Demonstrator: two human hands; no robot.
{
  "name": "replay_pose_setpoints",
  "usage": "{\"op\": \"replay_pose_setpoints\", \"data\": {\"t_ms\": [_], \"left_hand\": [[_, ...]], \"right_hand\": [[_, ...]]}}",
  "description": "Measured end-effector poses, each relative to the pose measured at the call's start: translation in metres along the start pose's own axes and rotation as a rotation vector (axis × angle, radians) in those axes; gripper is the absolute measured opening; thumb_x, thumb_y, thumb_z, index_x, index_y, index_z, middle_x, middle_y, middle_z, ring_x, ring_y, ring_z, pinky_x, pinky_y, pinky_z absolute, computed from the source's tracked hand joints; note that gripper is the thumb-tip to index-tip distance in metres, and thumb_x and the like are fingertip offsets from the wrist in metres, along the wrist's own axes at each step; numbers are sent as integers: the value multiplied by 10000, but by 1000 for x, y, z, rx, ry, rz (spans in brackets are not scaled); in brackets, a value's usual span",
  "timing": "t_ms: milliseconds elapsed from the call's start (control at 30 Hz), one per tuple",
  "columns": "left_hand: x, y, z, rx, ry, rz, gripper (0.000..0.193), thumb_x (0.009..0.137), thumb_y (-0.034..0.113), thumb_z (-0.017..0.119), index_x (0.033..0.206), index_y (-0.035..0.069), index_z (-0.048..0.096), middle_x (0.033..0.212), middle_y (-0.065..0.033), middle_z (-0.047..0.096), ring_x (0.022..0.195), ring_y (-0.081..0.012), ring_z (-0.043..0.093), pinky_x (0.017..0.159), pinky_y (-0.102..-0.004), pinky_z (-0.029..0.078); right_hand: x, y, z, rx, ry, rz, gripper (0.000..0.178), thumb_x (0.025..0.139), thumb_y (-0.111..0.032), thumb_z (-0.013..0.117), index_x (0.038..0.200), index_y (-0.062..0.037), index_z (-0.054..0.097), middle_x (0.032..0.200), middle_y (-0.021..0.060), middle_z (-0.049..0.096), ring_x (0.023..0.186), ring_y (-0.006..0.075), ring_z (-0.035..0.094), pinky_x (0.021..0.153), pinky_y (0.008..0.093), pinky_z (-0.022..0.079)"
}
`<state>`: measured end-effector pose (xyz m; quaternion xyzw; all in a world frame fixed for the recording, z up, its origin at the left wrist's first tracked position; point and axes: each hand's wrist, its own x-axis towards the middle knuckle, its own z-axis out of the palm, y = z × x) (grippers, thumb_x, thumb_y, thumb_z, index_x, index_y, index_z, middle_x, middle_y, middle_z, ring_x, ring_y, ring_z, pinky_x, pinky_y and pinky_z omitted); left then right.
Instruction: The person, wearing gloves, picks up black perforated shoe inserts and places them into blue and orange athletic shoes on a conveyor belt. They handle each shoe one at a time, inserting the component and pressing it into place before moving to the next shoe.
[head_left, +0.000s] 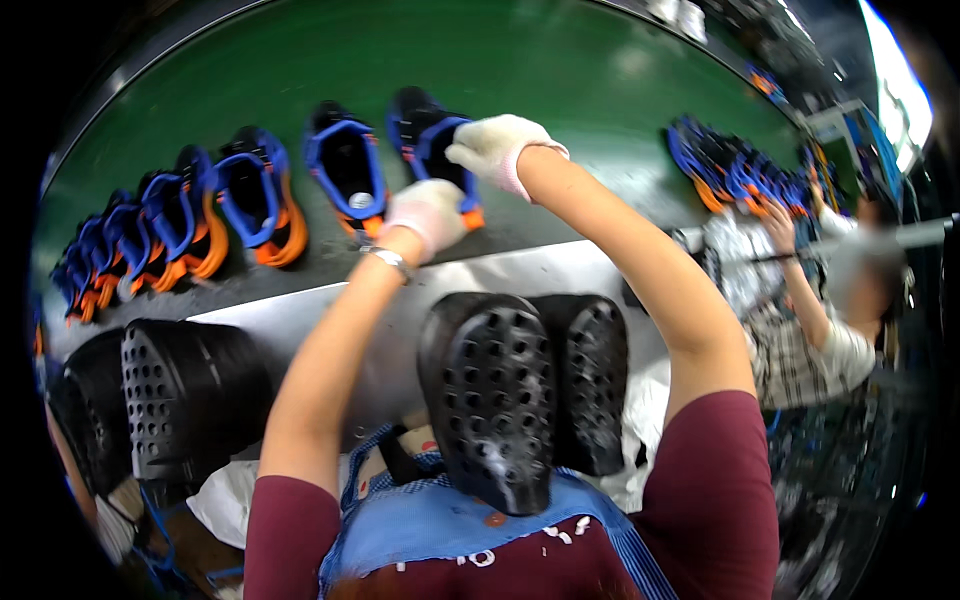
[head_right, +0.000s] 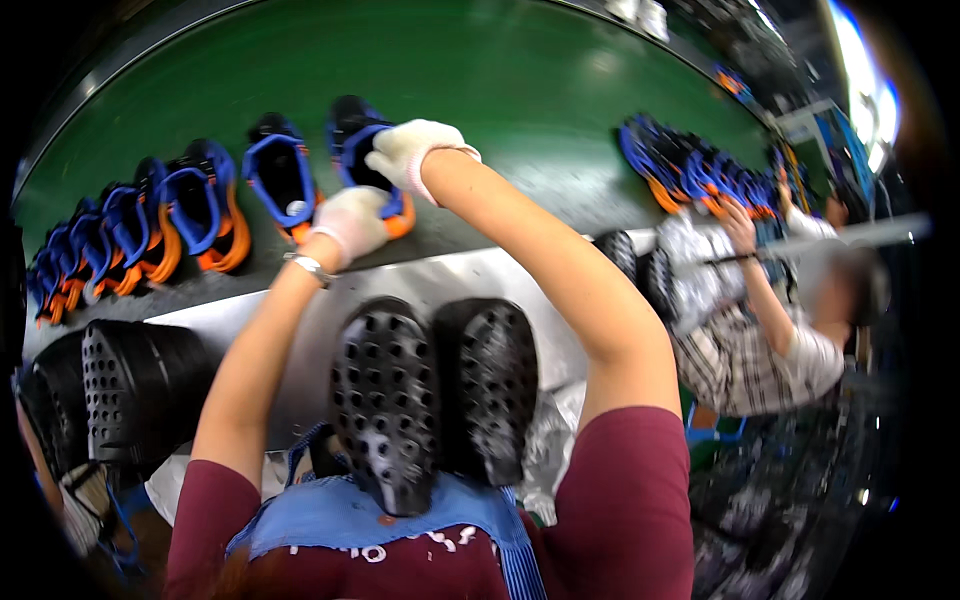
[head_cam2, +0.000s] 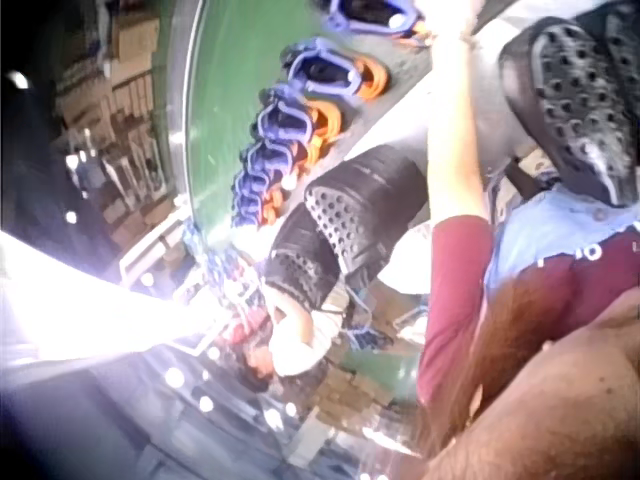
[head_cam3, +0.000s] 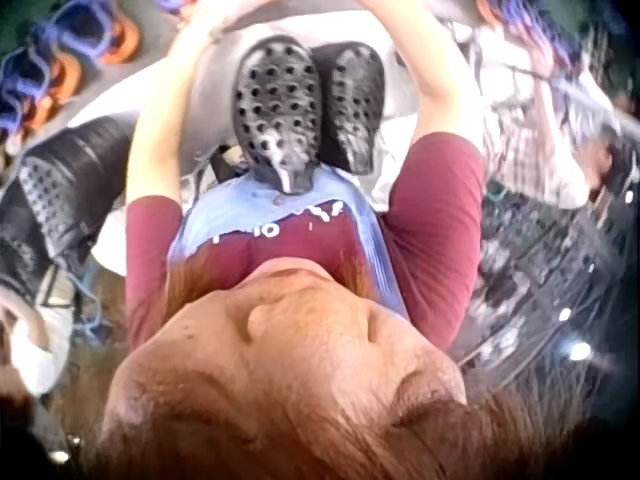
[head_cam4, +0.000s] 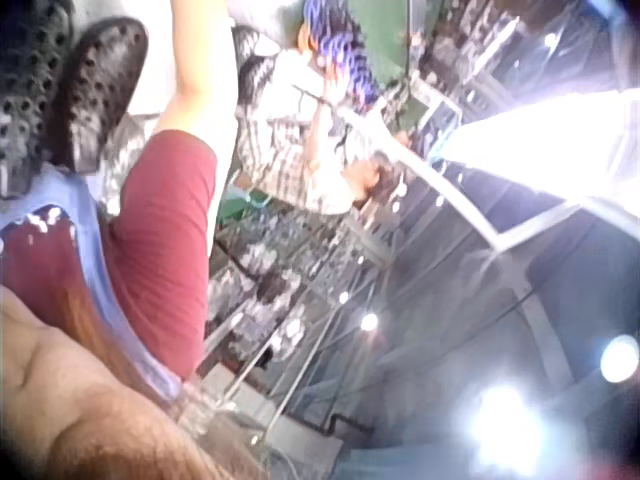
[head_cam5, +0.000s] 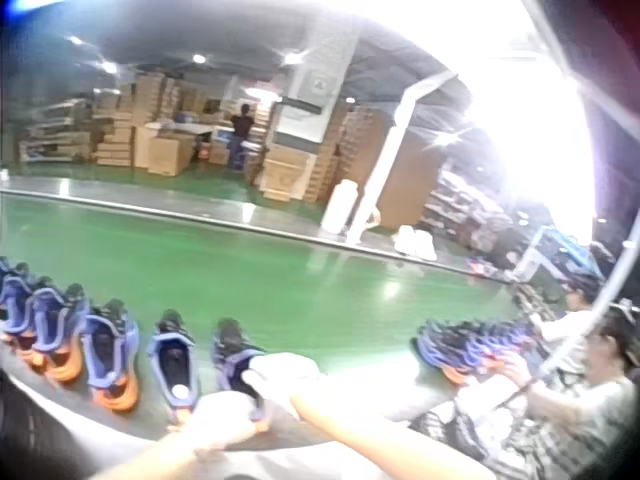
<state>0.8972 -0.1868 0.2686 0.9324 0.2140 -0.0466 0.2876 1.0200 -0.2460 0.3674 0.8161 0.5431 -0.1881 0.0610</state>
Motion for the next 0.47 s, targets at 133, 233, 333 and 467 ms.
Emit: {"op": "replay_pose_setpoints", "data": {"t_ms": [133, 233, 333, 467], "left_hand": [[-14, -3, -20, 178, 69, 4, 251, 845, 323, 616, 931, 116, 730, 979, -155, 700, 921, -341, 673, 791, -428, 534], [-23, -11, -18, 209, 226, -9, 356, 857, 383, 661, 1116, 139, 681, 1101, -138, 674, 1032, -329, 637, 854, -421, 506], [-19, -31, 4, 231, 456, 114, 462, 861, 318, 682, 1274, 129, 598, 1153, -147, 648, 1032, -337, 631, 859, -402, 503], [-8, -81, 27, 117, 635, 426, 615, 839, 146, 705, 1414, 113, 489, 1210, -188, 584, 1054, -352, 581, 939, -398, 476]], "right_hand": [[-134, 57, -3, 298, 245, 99, 361, 938, -381, 539, 1106, -90, 671, 955, 118, 702, 853, 249, 674, 797, 338, 522], [-247, 118, 41, 382, 350, 371, 366, 939, -361, 528, 1081, -54, 670, 902, 126, 695, 822, 241, 664, 774, 331, 515], [-361, 141, 83, 557, 341, 756, 367, 943, -333, 501, 1024, -14, 664, 835, 125, 683, 754, 199, 663, 716, 306, 516], [-465, 150, 200, 1050, 349, 1154, 364, 932, -341, 538, 935, 1, 663, 777, 89, 665, 697, 151, 636, 630, 275, 513]]}}
